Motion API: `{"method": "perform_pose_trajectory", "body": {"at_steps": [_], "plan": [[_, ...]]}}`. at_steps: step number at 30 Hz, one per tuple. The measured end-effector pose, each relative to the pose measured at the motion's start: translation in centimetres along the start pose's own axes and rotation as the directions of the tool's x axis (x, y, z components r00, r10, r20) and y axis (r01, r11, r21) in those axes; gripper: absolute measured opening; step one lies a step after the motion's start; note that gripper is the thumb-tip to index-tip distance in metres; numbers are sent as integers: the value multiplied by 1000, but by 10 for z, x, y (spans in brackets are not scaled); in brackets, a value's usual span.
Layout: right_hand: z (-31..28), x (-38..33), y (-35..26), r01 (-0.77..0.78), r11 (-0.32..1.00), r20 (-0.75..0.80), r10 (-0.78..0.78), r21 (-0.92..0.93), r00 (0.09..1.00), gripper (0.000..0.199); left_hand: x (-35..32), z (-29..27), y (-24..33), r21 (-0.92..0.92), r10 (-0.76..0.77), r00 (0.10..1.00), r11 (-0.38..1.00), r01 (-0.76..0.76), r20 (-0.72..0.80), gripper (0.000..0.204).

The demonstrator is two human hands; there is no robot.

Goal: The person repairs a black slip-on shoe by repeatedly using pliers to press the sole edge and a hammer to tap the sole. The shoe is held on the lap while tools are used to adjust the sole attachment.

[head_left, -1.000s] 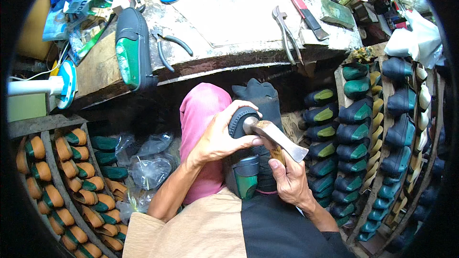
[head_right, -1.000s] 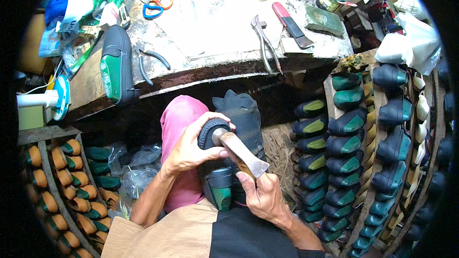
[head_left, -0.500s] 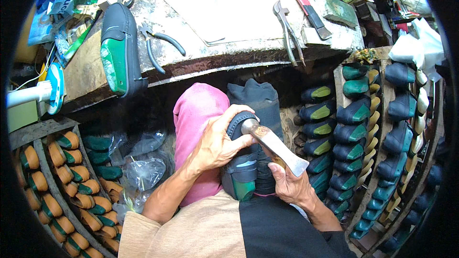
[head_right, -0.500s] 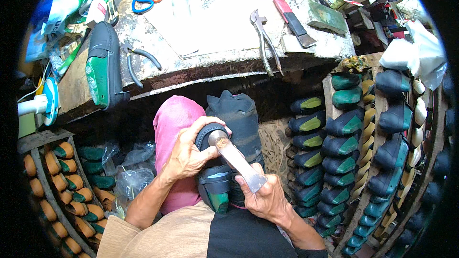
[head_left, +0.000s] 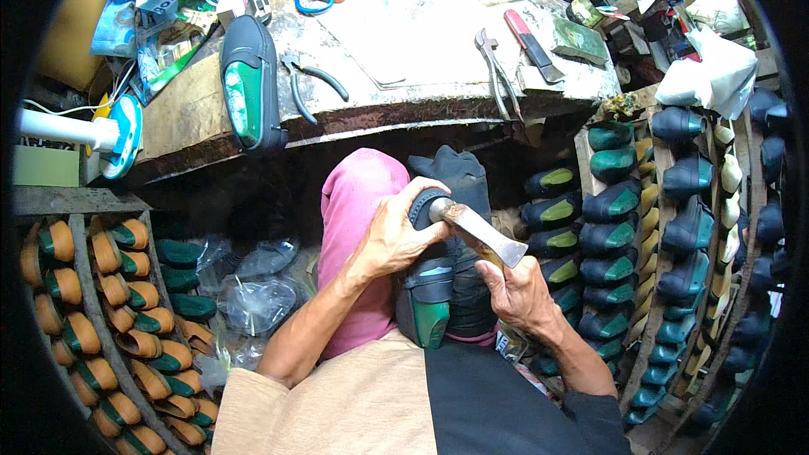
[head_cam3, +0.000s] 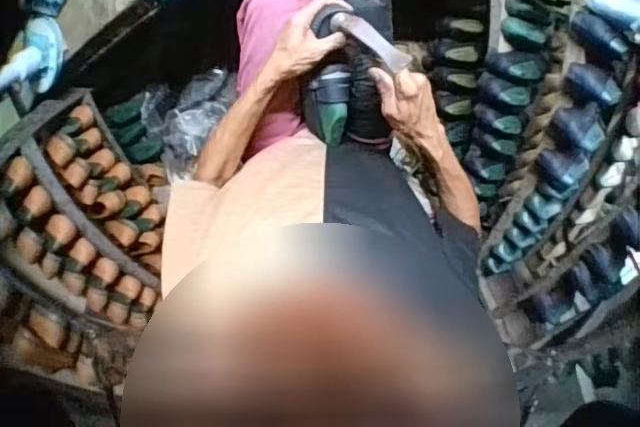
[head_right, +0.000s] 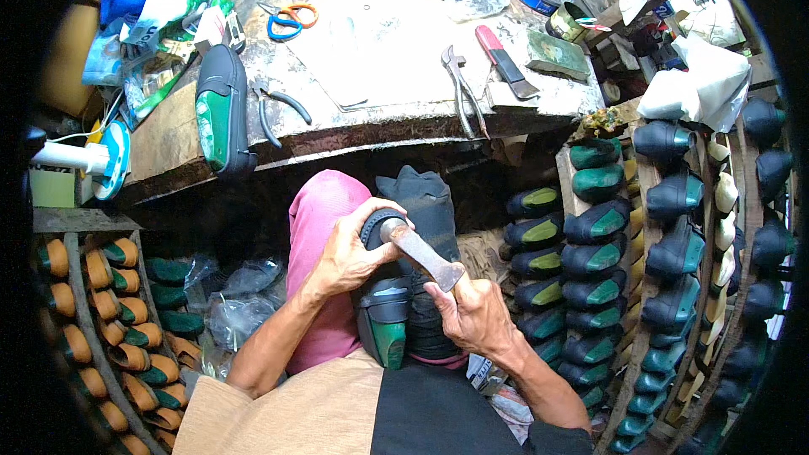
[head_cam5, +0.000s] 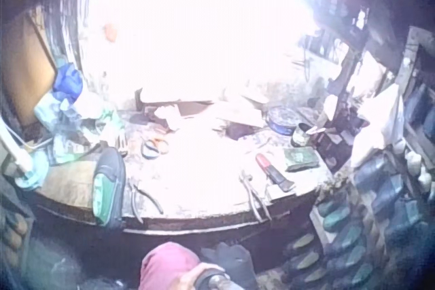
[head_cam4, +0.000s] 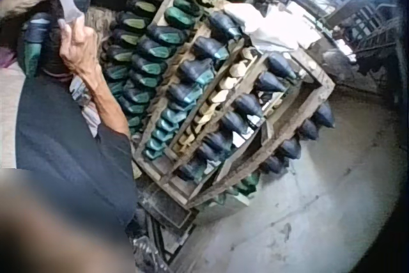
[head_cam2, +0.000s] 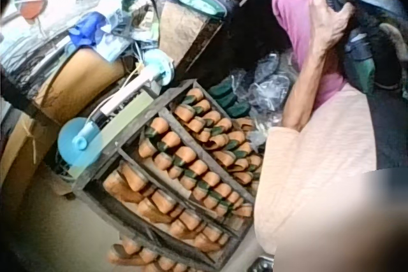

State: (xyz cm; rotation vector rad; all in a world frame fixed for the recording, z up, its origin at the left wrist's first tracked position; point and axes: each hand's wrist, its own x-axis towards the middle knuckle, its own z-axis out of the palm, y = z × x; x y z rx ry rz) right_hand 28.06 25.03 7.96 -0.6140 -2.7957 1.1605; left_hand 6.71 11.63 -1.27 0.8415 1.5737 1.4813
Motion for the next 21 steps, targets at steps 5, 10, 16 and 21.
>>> {"method": "perform_pose_trajectory", "body": {"at_steps": [5,10,16,21], "plan": [[-32,14,6,53,980,172,-20,-193,985,25,4,-1,5,0,-18,1000,1000,18,13,41],[-52,39,6,163,931,304,-59,-328,951,31,9,-7,4,-3,5,1000,1000,-5,25,40],[-79,77,-6,394,785,470,-151,-478,870,40,8,-13,7,-6,18,999,1000,-17,37,41],[-99,115,-19,475,720,650,-44,-506,759,44,6,-14,7,3,51,998,999,-51,27,44]]}}
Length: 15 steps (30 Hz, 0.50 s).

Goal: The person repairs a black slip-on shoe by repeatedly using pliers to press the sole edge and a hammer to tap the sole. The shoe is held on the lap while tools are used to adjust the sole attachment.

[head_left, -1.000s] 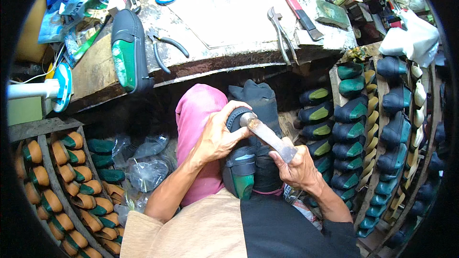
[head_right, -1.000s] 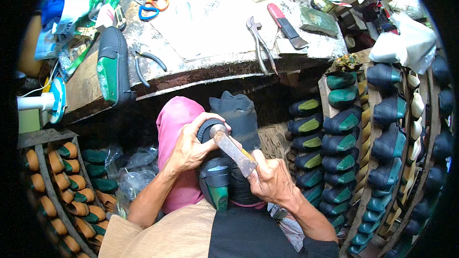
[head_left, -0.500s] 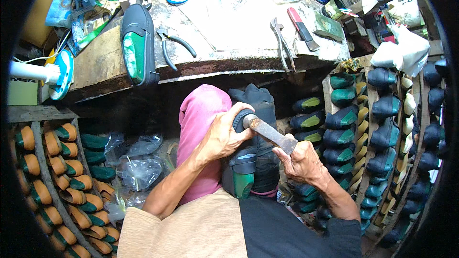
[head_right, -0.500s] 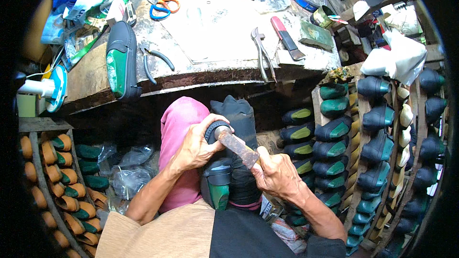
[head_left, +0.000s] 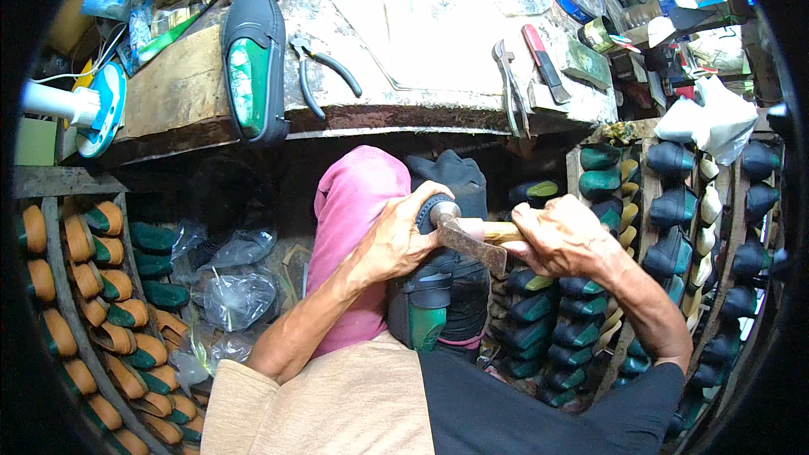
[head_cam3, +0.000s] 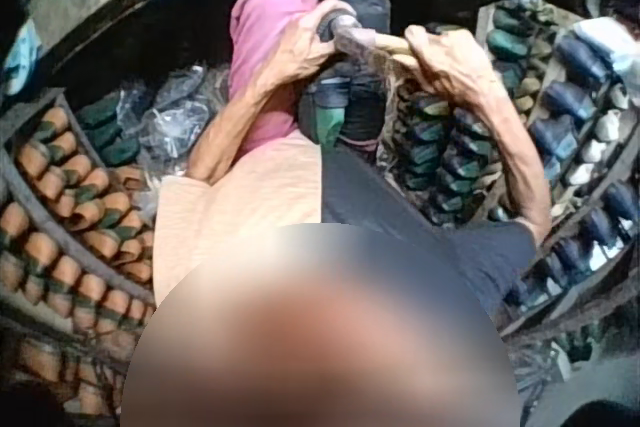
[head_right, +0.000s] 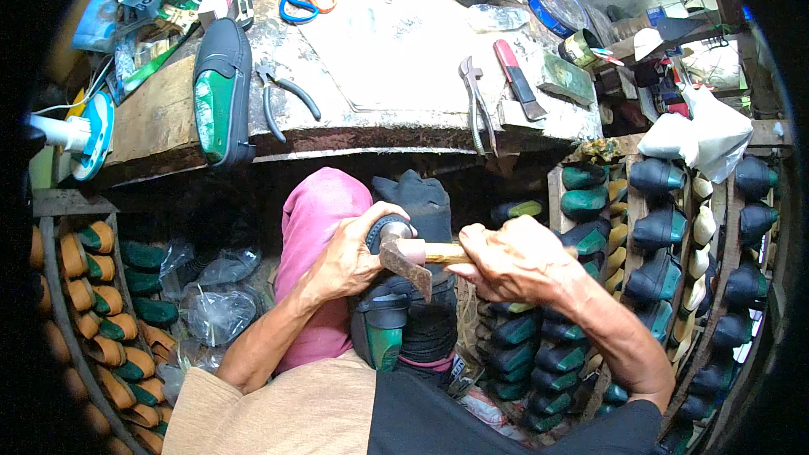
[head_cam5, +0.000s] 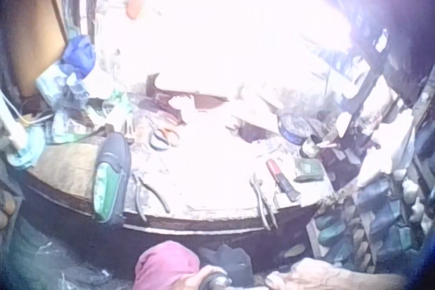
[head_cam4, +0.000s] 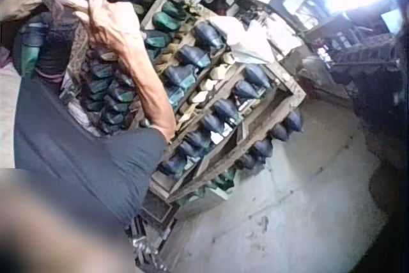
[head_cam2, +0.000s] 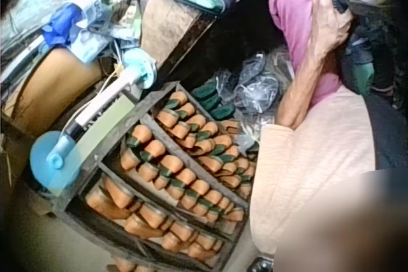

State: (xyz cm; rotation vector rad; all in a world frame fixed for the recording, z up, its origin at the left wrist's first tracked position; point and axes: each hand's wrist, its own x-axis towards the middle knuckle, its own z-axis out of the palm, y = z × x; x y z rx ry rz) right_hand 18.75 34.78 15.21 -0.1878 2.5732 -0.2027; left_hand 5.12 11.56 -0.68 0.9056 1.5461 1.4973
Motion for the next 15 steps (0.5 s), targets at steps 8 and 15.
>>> {"method": "perform_pose_trajectory", "body": {"at_steps": [8,15], "plan": [[-10,20,-8,115,992,-99,-119,-41,988,42,5,-2,-26,-323,16,999,946,-3,38,48],[62,-9,-46,-141,847,-222,289,512,931,35,-6,-12,-37,-181,124,992,975,-126,-23,66]]}}
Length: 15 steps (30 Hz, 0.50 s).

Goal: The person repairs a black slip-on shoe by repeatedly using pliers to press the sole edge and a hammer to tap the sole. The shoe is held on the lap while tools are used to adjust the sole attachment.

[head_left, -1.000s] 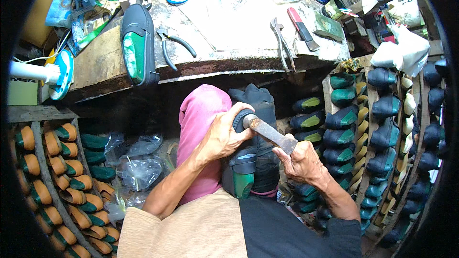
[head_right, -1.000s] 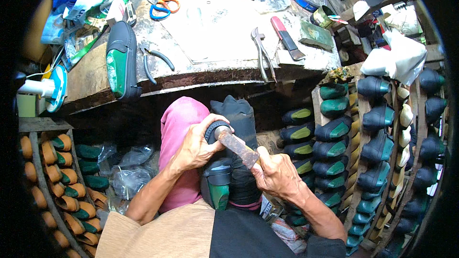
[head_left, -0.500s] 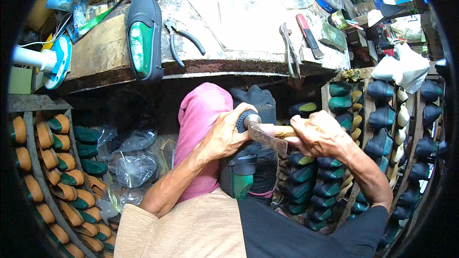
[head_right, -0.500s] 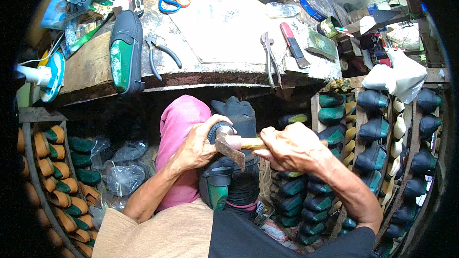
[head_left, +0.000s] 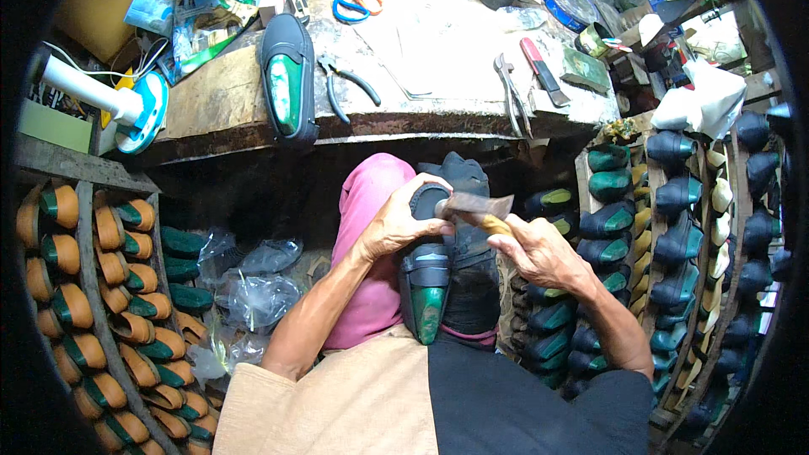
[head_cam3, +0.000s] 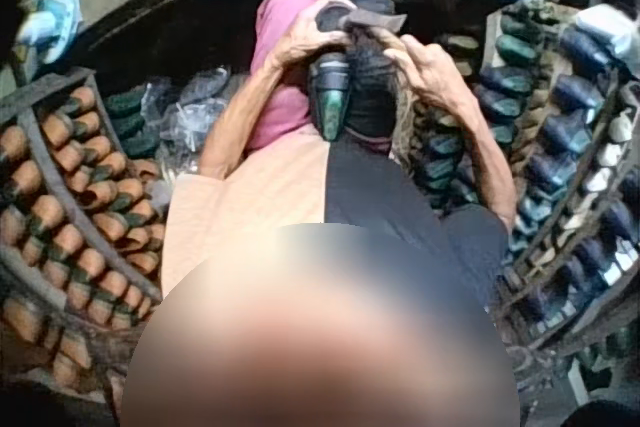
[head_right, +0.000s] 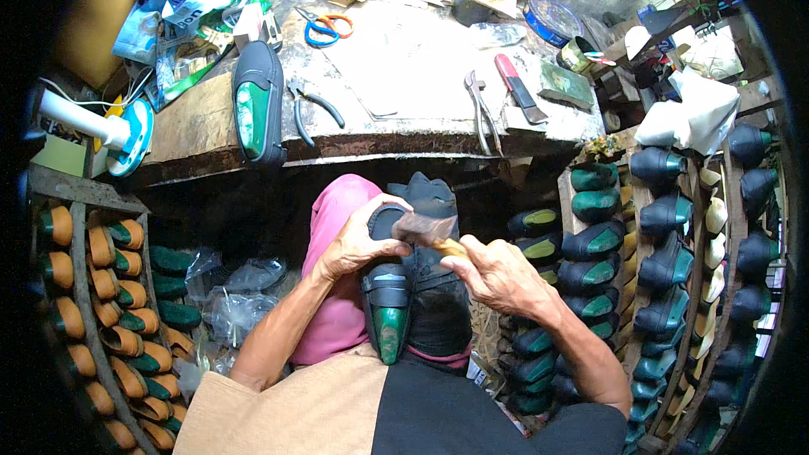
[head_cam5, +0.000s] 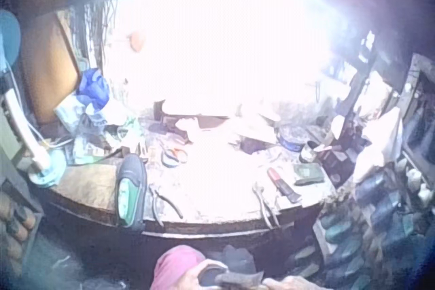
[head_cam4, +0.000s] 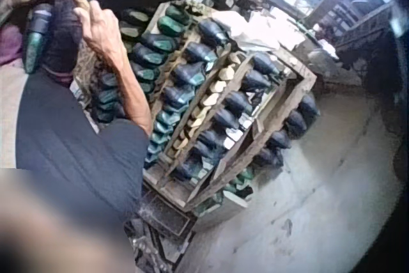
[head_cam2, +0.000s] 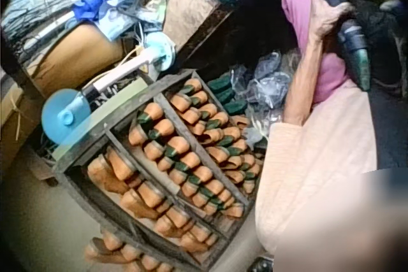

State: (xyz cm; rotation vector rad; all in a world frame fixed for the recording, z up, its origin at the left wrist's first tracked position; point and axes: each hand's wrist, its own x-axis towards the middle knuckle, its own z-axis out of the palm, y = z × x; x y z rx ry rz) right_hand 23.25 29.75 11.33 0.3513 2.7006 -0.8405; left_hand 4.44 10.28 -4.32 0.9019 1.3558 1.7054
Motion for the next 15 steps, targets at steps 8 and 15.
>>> {"method": "perform_pose_trajectory", "body": {"at_steps": [8,15], "plan": [[17,-20,-8,97,991,-248,-71,94,966,31,5,13,13,7,-22,1000,1000,22,6,69],[-17,10,10,-58,921,-259,168,384,951,42,5,17,10,-154,-68,993,985,82,95,64]]}}
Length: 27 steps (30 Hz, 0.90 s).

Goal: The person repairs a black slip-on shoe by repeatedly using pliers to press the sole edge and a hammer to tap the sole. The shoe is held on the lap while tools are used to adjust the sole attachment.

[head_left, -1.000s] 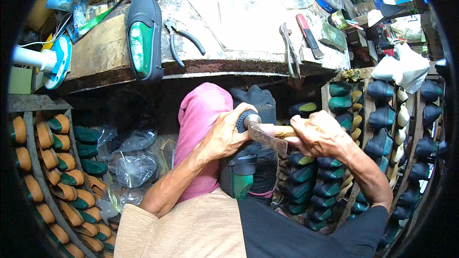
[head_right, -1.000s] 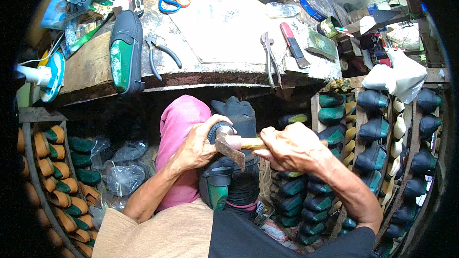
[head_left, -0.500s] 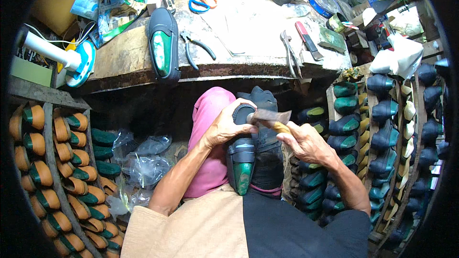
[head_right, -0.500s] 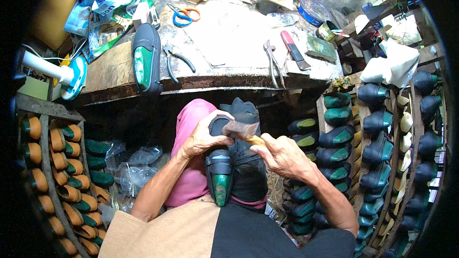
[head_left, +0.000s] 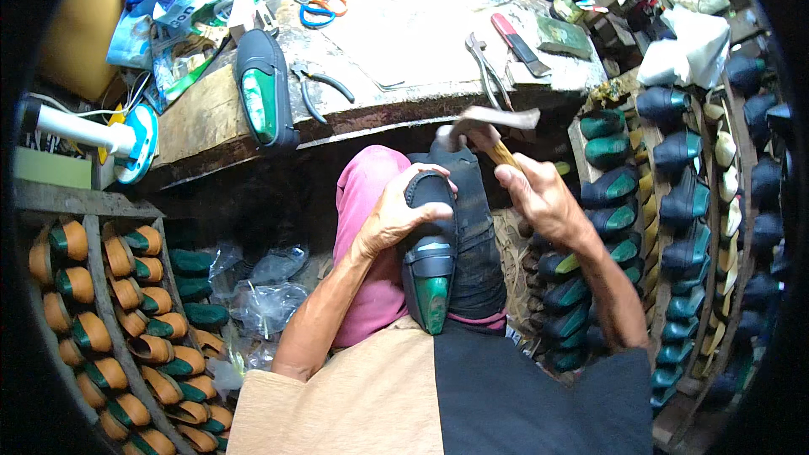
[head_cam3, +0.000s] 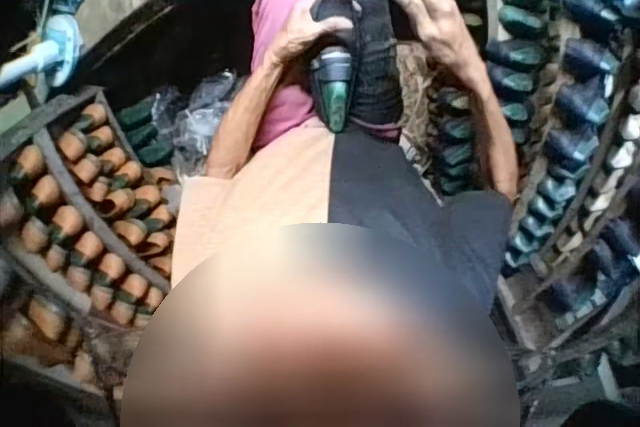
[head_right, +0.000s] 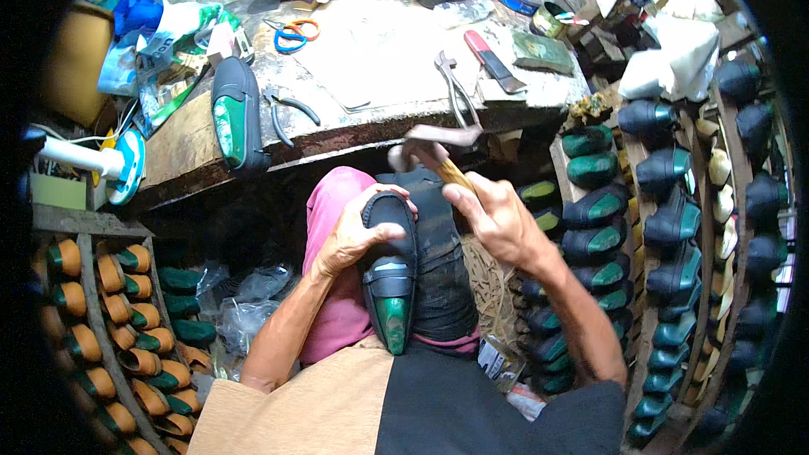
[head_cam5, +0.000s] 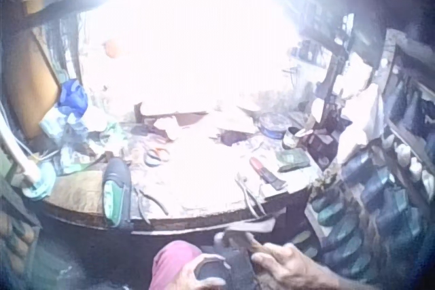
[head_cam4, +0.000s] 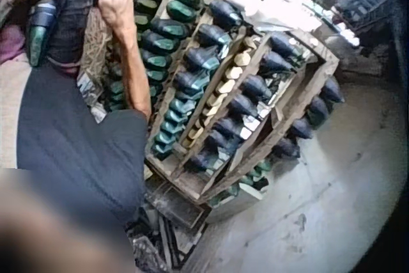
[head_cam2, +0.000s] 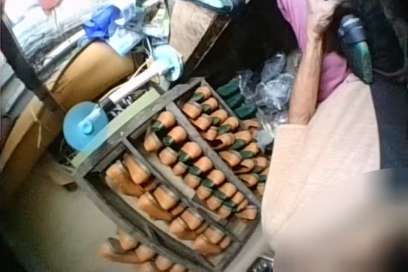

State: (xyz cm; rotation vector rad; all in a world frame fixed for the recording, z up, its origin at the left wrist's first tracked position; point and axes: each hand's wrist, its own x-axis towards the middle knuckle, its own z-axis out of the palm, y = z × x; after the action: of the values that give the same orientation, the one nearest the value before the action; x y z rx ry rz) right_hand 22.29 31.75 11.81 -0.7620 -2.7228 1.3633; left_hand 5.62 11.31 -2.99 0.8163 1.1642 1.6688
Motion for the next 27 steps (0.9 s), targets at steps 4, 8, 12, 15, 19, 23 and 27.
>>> {"method": "perform_pose_trajectory", "body": {"at_steps": [4,8,12,15,19,23,27], "plan": [[-23,35,-5,-352,923,494,237,154,837,53,3,4,-9,-127,38,999,991,-35,22,80],[-7,22,23,-372,836,388,213,402,897,54,-3,3,-21,-353,-93,993,934,61,-73,81],[54,-45,57,-442,681,329,300,583,895,53,-4,-12,-28,36,-113,954,991,128,-276,81],[81,-84,61,-406,633,213,361,660,908,53,-12,-12,-28,101,-120,907,980,174,-403,78],[71,-96,39,-201,620,-6,315,759,949,48,-23,-1,-23,422,-126,916,858,293,-381,83],[30,-92,2,55,790,-312,176,611,934,51,-30,-5,-11,258,-293,941,908,330,-172,118],[26,-87,-23,195,841,-358,-1,505,934,53,-32,-8,-1,292,-304,929,887,357,-213,132]]}}
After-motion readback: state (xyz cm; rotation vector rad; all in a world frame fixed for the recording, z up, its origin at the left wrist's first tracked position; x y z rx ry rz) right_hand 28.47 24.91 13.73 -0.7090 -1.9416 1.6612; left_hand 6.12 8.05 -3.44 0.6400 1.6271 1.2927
